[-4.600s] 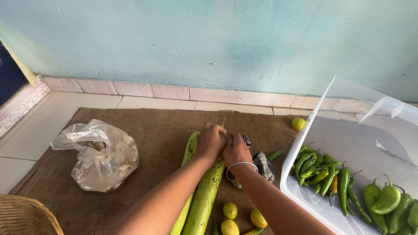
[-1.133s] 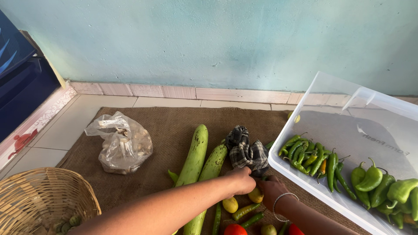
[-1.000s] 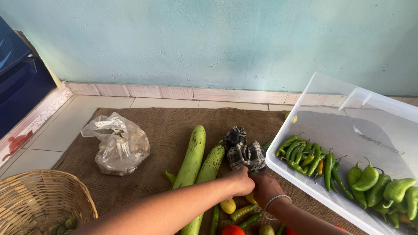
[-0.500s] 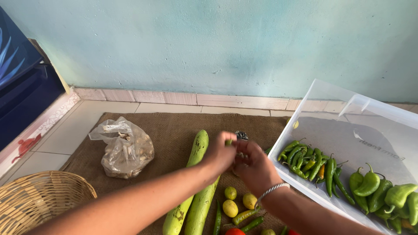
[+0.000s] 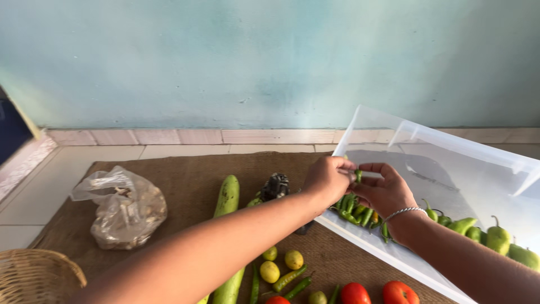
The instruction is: The person wipes green chilies with a cloth and places them into a clear plastic container. The person also handles other vegetables including cucumbers, tomatoes, and small round fruits, moving them around the mat.
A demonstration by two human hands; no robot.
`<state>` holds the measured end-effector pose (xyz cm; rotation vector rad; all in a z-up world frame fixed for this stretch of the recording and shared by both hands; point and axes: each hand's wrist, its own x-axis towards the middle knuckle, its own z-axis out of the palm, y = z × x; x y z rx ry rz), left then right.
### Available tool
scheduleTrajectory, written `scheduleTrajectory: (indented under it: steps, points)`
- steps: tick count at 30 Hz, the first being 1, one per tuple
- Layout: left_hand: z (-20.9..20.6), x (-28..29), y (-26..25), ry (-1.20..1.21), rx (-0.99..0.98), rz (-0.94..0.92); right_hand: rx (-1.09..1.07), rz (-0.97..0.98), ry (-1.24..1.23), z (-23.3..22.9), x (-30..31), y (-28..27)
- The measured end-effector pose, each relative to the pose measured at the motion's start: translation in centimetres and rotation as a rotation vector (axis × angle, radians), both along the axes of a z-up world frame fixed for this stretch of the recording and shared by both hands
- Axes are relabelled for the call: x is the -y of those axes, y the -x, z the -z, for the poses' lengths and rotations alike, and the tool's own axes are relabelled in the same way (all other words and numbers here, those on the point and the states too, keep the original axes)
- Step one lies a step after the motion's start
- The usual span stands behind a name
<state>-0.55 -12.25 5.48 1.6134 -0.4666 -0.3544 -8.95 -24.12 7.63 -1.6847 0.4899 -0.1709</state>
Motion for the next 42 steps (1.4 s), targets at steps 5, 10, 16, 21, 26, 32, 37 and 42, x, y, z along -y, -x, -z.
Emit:
scheduleTrajectory:
  steps: [5, 10, 16, 21, 26, 32, 37, 42]
  points:
    - [1.5, 2.3, 0.5, -0.051, -0.004, 0.022, -0.099, 0.062, -0.036, 3.2, 3.3, -0.4]
    - [1.3, 3.0, 1.1, -0.304, 0.176, -0.014, -0.166, 0.093, 0.080, 5.1, 5.0, -0.9]
    - [2.3, 2.7, 0.6, -0.108, 0.395, -0.009, -0.035, 0.064, 0.211, 4.5, 3.9, -0.8]
    - [-1.8, -1.2, 0.7, -0.243, 0.233, 0.001, 0.135, -0.087, 0.153, 0.3, -0.3, 0.3]
    - [-2.2, -5.7, -2.1, -0.016, 0.228, -0.186, -0.070, -0.221, 0.369, -3.7, -4.9, 0.5]
    - [1.3, -12.3, -3.1, -0.028, 0.407, -0.139, 0.417, -0.486, 0.376, -1.5, -8.7, -1.3]
    - [0.0, -14.4, -1.2, -0.328, -0.030, -0.163, 0.096, -0.370, 0.642, -1.4, -10.5, -1.9]
    - [3.0, -14.0, -2.2, -0.136, 0.959, -0.259, 0.303, -0.440, 0.544, -1.9, -11.7, -0.6]
